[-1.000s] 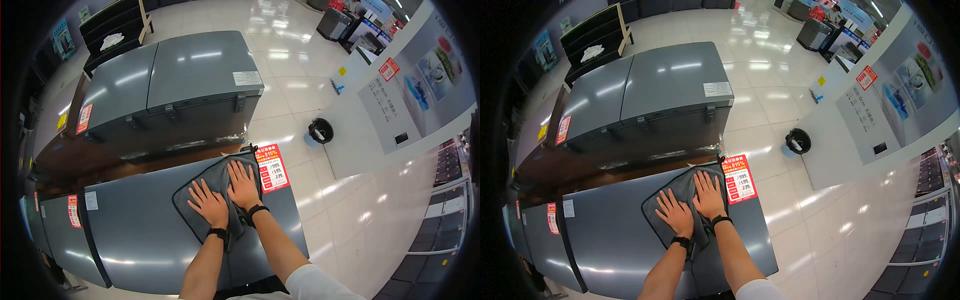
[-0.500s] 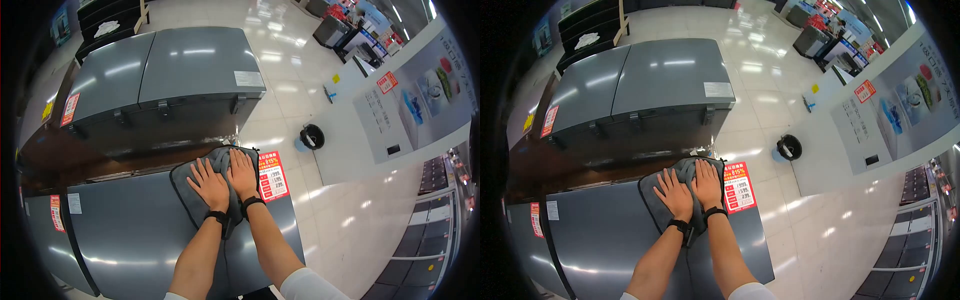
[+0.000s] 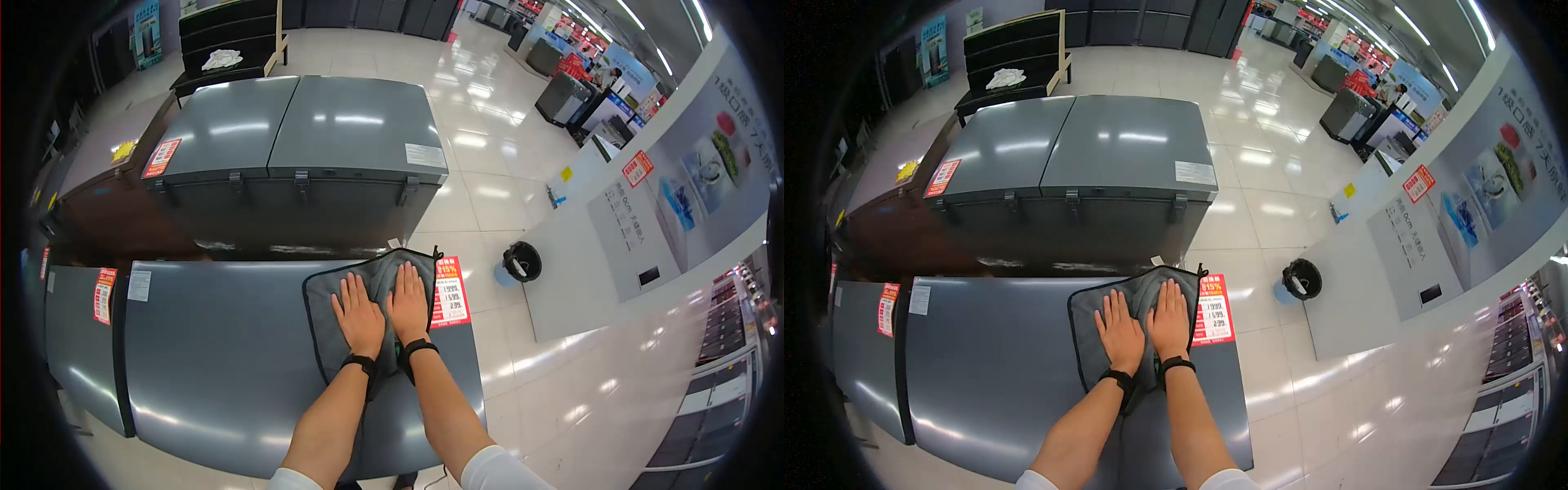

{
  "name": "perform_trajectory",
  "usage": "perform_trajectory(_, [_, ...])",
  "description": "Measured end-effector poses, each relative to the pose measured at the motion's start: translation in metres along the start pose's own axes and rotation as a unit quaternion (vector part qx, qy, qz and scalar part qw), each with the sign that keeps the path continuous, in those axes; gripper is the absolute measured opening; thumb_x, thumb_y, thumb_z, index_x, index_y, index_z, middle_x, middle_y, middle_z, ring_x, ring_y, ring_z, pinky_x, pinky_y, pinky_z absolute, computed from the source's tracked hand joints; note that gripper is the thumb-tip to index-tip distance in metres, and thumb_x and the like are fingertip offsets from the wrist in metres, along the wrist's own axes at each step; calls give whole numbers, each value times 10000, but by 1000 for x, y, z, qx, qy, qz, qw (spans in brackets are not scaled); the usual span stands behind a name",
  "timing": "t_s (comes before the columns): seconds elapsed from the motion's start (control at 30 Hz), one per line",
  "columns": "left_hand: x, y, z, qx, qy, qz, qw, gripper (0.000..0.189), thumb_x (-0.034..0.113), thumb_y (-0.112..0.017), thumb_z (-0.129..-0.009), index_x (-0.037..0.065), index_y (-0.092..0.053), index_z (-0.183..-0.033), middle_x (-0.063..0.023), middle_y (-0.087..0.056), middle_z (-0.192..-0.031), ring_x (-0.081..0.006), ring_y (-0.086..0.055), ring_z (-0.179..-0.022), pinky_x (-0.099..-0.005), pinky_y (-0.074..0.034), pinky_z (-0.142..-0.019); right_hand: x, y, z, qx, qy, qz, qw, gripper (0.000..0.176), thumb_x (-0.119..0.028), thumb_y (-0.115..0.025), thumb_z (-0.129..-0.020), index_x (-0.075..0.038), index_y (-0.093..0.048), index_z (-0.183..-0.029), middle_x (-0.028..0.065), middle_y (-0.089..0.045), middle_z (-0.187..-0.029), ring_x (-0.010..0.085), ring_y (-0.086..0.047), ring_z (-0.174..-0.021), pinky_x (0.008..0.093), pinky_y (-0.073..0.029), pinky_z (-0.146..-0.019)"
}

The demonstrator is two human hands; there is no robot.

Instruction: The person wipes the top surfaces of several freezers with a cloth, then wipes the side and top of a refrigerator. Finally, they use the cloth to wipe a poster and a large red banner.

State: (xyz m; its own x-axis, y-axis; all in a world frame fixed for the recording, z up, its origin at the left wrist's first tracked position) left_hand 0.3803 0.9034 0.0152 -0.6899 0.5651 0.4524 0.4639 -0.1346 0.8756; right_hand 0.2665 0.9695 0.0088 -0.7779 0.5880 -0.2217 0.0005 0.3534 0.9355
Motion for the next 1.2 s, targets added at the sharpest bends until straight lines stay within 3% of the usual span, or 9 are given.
perform_trajectory(0.33, [42,14,162,-8,-29,-33,999,727,240,-542,-959,5,-426,-1637,-158,-371,-1737,-321,-286,-1630,-572,-140,-1336,31,77,181,-33,4,-48,998,675,-254,-526,-1049,52,-375,-1631,211,-358,-1723,349,-334,-1602,474,-263,-1319])
perform_trajectory(0.53, [75,24,284,-43,-42,-47,997,718,269,-534,-974,24,-429,-1640,-141,-359,-1747,-300,-292,-1629,-572,-137,-1337,62,133,315,-45,-17,-73,996,697,-253,-551,-1021,91,-390,-1606,288,-358,-1697,441,-338,-1581,537,-264,-1299])
perform_trajectory(0.7, [96,32,364,-50,-11,-91,995,734,264,-555,-966,5,-419,-1639,-151,-344,-1749,-324,-268,-1635,-591,-130,-1331,82,161,377,-73,14,-117,990,720,-247,-577,-991,92,-402,-1601,285,-370,-1693,425,-340,-1587,526,-253,-1302])
perform_trajectory(0.97, [102,17,362,-92,-49,-121,987,778,274,-556,-955,-16,-373,-1654,-156,-279,-1776,-342,-211,-1651,-630,-97,-1323,91,161,370,-94,52,-128,986,731,-235,-595,-964,83,-415,-1597,282,-364,-1698,419,-326,-1595,535,-238,-1304])
perform_trajectory(1.2, [109,4,321,-206,-143,-181,951,706,310,-535,-973,-14,-474,-1598,-141,-307,-1768,-311,-213,-1651,-618,-113,-1326,91,151,343,-134,77,-126,980,710,-232,-553,-973,51,-420,-1611,247,-358,-1714,402,-307,-1608,529,-231,-1309])
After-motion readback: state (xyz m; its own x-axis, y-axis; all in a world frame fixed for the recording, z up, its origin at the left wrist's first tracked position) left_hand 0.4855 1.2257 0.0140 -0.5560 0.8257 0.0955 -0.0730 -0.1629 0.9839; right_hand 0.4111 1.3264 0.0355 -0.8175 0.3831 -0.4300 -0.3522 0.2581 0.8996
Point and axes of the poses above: each hand's wrist, its own z-axis away from the middle knuckle, its own y-axis out of the back of the hand, x = y × z, the point moved 7 cm from there along -z, towards the middle knuckle
